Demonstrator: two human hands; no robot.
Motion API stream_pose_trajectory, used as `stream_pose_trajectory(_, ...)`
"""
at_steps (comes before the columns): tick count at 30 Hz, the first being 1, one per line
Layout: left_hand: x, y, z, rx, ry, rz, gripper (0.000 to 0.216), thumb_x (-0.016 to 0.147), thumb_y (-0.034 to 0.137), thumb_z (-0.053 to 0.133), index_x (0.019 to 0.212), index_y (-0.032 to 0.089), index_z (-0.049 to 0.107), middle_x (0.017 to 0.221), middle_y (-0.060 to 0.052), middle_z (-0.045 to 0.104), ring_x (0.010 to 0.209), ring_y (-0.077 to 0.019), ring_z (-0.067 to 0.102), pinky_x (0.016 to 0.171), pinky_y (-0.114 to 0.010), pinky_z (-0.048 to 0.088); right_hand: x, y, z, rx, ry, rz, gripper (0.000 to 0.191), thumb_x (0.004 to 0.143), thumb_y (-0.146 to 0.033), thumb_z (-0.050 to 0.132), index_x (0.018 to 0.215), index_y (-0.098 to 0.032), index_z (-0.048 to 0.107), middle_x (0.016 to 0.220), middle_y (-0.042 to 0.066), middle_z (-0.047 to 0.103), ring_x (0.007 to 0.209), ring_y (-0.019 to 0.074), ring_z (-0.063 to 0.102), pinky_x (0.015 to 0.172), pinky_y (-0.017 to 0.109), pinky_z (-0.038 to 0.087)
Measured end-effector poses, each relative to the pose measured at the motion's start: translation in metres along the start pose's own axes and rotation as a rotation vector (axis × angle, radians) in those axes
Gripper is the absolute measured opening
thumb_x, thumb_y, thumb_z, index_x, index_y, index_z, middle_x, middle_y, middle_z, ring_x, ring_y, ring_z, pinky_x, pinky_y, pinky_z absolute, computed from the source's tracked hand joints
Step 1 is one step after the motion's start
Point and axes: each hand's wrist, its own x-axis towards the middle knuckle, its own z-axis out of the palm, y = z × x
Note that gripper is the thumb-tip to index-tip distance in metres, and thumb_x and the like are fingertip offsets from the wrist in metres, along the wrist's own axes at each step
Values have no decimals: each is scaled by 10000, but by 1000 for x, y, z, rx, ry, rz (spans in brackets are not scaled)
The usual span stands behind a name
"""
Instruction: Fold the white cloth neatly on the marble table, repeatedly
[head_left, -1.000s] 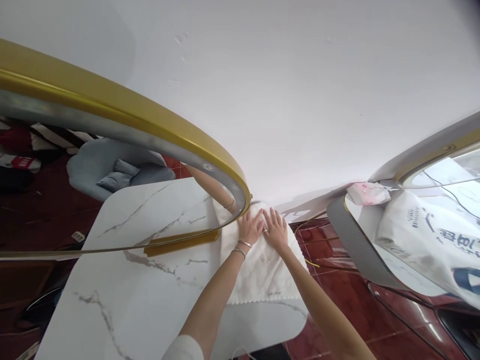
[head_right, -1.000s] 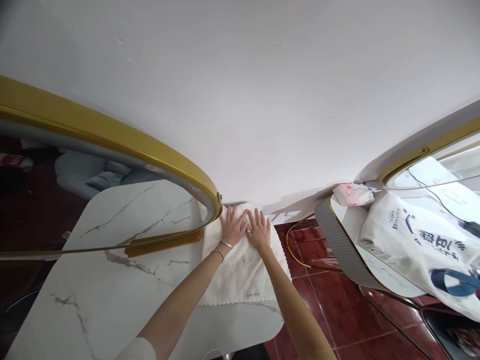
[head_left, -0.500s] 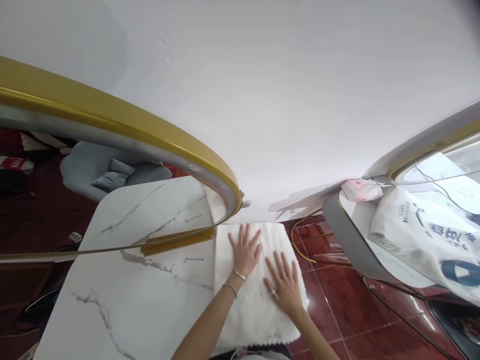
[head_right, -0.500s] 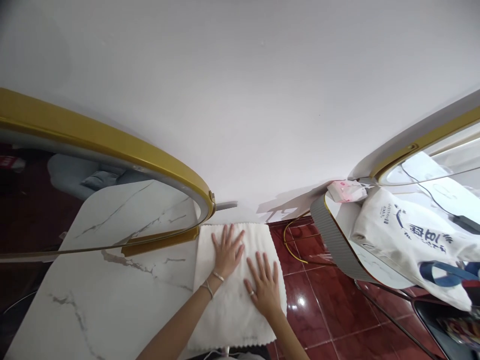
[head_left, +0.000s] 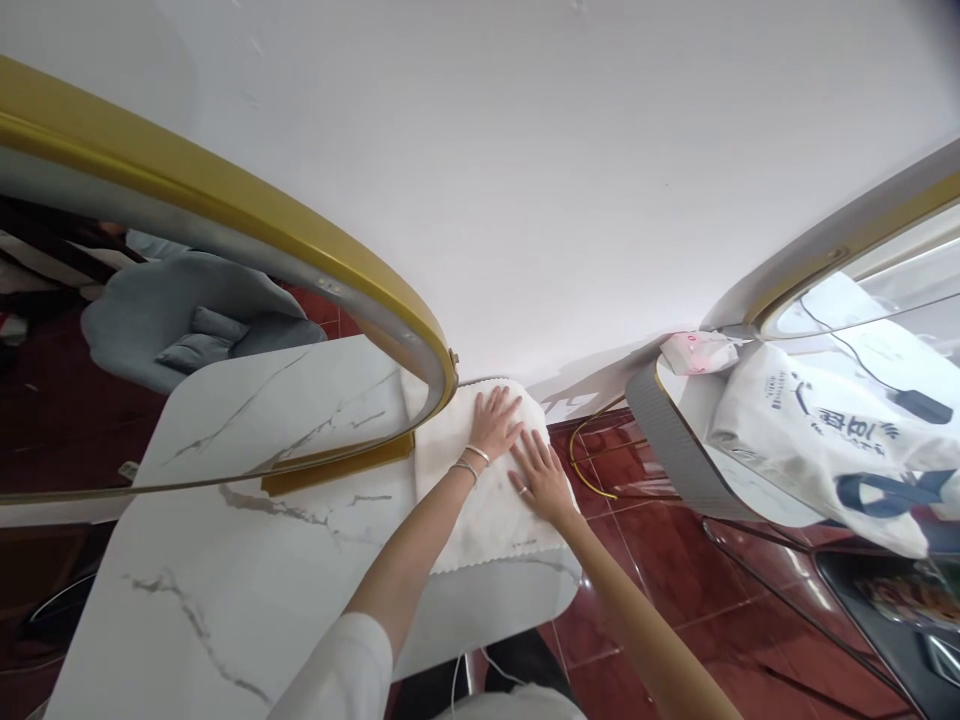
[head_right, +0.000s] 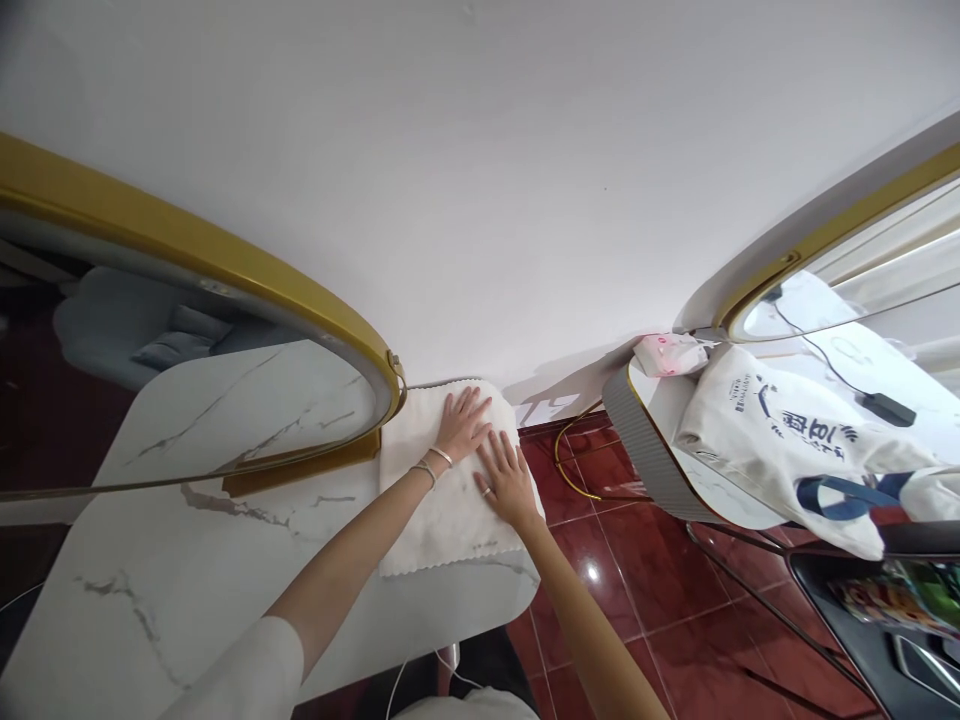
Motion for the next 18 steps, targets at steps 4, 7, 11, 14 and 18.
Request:
stream_pose_trajectory(4,-18,29,12,6,58,-15,554,916,479,402,1422,257,379,1545,-96,262,1439,-305,160,1133,-616,90,-45,-10,-3,-16,13,37,604,972,-434,324,1505,-188,182,1569,79,136,1453,255,56,1092,418,290)
stream_pose_trajectory(7,-50,51,16,-2,77,7,542,924,484,387,1428,287,363,1554,-80,243,1444,-290,150,1140,-608,94,-83,-23,-7,-41,11,30,643,957,-465,350,1510,-204,149,1563,87,159,1446,274,105,1107,471,240)
stream_pose_trajectory(11,-108,71,12,-8,77,-32,512,938,432,385,1437,326,336,1569,-63,197,1445,-273,162,1138,-610,114,-124,-42,-11,-37,6,-7,731,905,-559,419,1508,-229,171,1554,109,182,1429,331,157,1117,559,147)
stream_pose_trajectory(14,-163,71,6,32,93,-172,516,945,362,387,1452,341,296,1570,-77,188,1440,-277,180,1117,-636,121,-134,-56,-10,-21,6,-13,698,898,-535,453,1499,-284,200,1559,101,170,1421,353,174,1107,573,146)
stream_pose_trajectory(18,-239,50,-4,131,132,-413,528,935,351,413,1453,318,310,1561,-110,204,1432,-302,201,1103,-641,122,-122,-82,-6,25,-5,-122,694,898,-530,461,1498,-304,194,1557,104,179,1415,352,194,1109,566,121)
